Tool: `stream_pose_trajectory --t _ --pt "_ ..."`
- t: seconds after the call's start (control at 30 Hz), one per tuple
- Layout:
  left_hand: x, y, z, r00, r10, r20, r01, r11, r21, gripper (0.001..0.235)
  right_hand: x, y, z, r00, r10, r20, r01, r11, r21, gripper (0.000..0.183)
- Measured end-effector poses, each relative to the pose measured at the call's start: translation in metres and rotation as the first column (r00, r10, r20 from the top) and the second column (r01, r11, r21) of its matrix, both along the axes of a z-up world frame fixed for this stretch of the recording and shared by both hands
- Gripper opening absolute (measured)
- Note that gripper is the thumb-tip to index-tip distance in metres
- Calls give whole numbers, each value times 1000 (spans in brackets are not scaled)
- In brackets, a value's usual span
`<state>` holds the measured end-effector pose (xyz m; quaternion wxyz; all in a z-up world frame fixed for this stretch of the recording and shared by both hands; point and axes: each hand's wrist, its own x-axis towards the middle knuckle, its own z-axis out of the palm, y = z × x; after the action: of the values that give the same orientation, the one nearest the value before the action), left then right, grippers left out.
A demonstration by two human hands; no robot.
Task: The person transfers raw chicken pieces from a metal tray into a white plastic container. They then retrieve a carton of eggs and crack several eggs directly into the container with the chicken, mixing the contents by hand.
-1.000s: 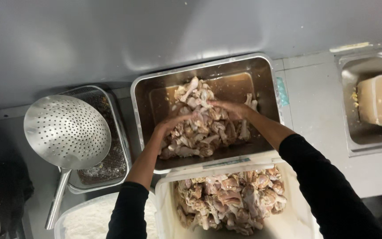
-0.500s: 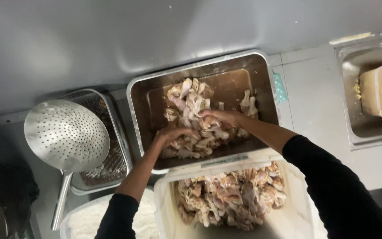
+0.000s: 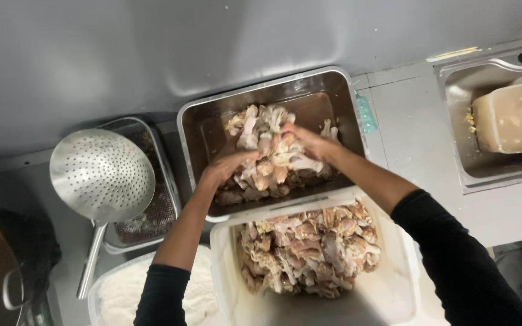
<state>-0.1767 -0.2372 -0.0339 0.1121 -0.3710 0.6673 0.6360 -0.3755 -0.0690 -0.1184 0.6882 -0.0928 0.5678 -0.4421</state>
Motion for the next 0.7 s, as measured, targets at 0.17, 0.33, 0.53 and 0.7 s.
stream_pose_trajectory --t 0.17,0.33,0.53,0.7 --pt "-10 30 80 987 -66 -147 74 996 54 118 -12 37 81 981 17 -193 -2 997 77 74" --pt "55 102 115 878 -416 -236 332 885 -326 104 14 155 151 915 165 -368 -243 954 -177 69" --pt "117 202 63 857 -515 23 497 815 -296 77 83 245 131 272 118 -955 -517 855 -42 26" --pt "166 237 8 848 -416 329 447 225 -866 54 110 267 74 319 443 -838 -172 896 408 46"
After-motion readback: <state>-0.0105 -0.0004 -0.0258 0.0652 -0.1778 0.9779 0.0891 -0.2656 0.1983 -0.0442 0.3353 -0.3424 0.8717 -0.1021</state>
